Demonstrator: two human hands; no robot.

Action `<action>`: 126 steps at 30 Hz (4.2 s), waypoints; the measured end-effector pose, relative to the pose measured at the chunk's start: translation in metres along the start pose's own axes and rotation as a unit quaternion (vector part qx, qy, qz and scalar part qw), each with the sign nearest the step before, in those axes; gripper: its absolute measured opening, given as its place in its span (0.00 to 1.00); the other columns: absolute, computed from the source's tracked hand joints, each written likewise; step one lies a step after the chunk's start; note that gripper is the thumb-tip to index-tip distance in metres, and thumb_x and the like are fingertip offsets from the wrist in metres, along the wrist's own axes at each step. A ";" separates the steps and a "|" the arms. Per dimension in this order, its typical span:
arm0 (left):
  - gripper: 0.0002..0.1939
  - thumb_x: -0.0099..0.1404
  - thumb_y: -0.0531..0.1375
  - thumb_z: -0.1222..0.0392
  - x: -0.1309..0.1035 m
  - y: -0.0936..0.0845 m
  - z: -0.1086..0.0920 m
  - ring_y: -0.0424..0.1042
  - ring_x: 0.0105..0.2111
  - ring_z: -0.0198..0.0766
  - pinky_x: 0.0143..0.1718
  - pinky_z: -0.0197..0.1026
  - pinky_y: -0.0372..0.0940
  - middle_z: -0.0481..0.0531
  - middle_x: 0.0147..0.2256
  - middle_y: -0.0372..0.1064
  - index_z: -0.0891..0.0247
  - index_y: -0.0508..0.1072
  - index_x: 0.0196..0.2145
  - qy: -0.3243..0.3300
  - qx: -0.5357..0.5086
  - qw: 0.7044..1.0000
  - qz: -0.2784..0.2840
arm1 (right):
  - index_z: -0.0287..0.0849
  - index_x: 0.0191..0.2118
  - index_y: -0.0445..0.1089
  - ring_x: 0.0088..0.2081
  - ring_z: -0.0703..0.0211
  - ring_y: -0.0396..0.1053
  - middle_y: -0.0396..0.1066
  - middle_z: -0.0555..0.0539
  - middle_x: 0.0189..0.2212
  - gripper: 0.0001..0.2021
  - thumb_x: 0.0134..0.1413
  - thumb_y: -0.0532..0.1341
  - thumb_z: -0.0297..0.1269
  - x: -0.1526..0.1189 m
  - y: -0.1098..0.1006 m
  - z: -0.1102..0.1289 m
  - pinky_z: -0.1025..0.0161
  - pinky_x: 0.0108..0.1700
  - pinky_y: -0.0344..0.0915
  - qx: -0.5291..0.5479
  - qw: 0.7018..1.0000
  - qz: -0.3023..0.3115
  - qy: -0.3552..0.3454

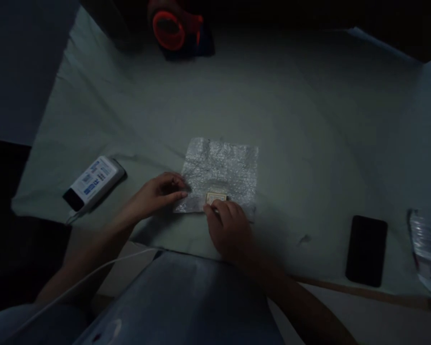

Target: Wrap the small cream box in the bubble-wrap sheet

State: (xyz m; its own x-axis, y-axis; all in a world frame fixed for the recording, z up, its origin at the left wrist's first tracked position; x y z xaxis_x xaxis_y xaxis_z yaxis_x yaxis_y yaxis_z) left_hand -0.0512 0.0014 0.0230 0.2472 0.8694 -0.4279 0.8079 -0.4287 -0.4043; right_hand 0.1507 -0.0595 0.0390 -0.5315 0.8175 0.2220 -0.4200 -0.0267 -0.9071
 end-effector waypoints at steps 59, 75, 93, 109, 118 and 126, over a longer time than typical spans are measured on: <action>0.03 0.63 0.58 0.66 0.001 0.075 -0.033 0.68 0.49 0.45 0.52 0.50 0.68 0.56 0.35 0.67 0.67 0.66 0.34 0.489 0.107 0.865 -0.016 | 0.39 0.46 0.67 0.22 0.63 0.63 0.67 0.53 0.23 0.24 0.45 0.63 0.49 -0.057 -0.003 -0.056 0.64 0.26 0.62 0.360 0.730 -0.054 0.578; 0.02 0.64 0.57 0.66 0.000 0.076 -0.035 0.68 0.50 0.46 0.52 0.50 0.68 0.57 0.36 0.67 0.67 0.65 0.35 0.488 0.133 0.862 -0.021 | 0.43 0.21 0.62 0.18 0.69 0.58 0.59 0.56 0.15 0.10 0.44 0.62 0.40 -0.007 -0.007 -0.025 0.70 0.20 0.54 0.412 0.759 -0.057 0.501; 0.14 0.59 0.62 0.59 -0.001 0.062 -0.023 0.64 0.48 0.46 0.51 0.53 0.64 0.58 0.40 0.64 0.65 0.66 0.41 0.423 0.156 0.876 -0.170 | 0.43 0.41 0.72 0.35 0.59 0.73 0.76 0.47 0.34 0.11 0.59 0.54 0.36 -0.001 -0.016 -0.011 0.63 0.39 0.68 0.263 0.904 -0.012 0.336; 0.23 0.66 0.54 0.60 0.002 0.067 -0.015 0.64 0.57 0.46 0.62 0.59 0.48 0.64 0.52 0.67 0.67 0.56 0.57 0.417 0.203 0.885 -0.045 | 0.42 0.43 0.70 0.35 0.59 0.70 0.71 0.45 0.33 0.10 0.60 0.52 0.32 -0.008 -0.004 -0.003 0.63 0.36 0.68 0.163 0.958 -0.026 0.233; 0.23 0.67 0.53 0.58 0.003 0.067 -0.014 0.63 0.57 0.48 0.62 0.59 0.50 0.63 0.51 0.68 0.67 0.59 0.58 0.448 0.282 0.847 -0.054 | 0.43 0.46 0.68 0.45 0.56 0.71 0.70 0.42 0.45 0.11 0.60 0.54 0.30 -0.008 -0.002 -0.003 0.59 0.44 0.70 0.099 0.977 -0.037 0.184; 0.26 0.68 0.54 0.52 0.006 0.066 -0.010 0.65 0.57 0.44 0.64 0.57 0.45 0.62 0.52 0.69 0.67 0.58 0.58 0.462 0.268 0.842 -0.071 | 0.42 0.42 0.70 0.45 0.52 0.69 0.73 0.42 0.43 0.09 0.55 0.57 0.30 -0.018 -0.005 -0.011 0.51 0.47 0.68 0.090 0.988 -0.067 0.105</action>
State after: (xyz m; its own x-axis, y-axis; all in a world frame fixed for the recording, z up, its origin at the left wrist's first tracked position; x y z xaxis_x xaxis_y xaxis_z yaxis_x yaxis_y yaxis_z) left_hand 0.0091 -0.0196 0.0017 0.6800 0.6344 0.3676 0.5675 -0.1379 -0.8118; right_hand 0.1706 -0.0673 0.0358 -0.3055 0.9215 0.2398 -0.6105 0.0037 -0.7920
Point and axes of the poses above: each hand's wrist, its own x-axis towards the middle knuckle, its own y-axis out of the palm, z = x × y, the point moved 3 cm from there along x, towards the middle knuckle
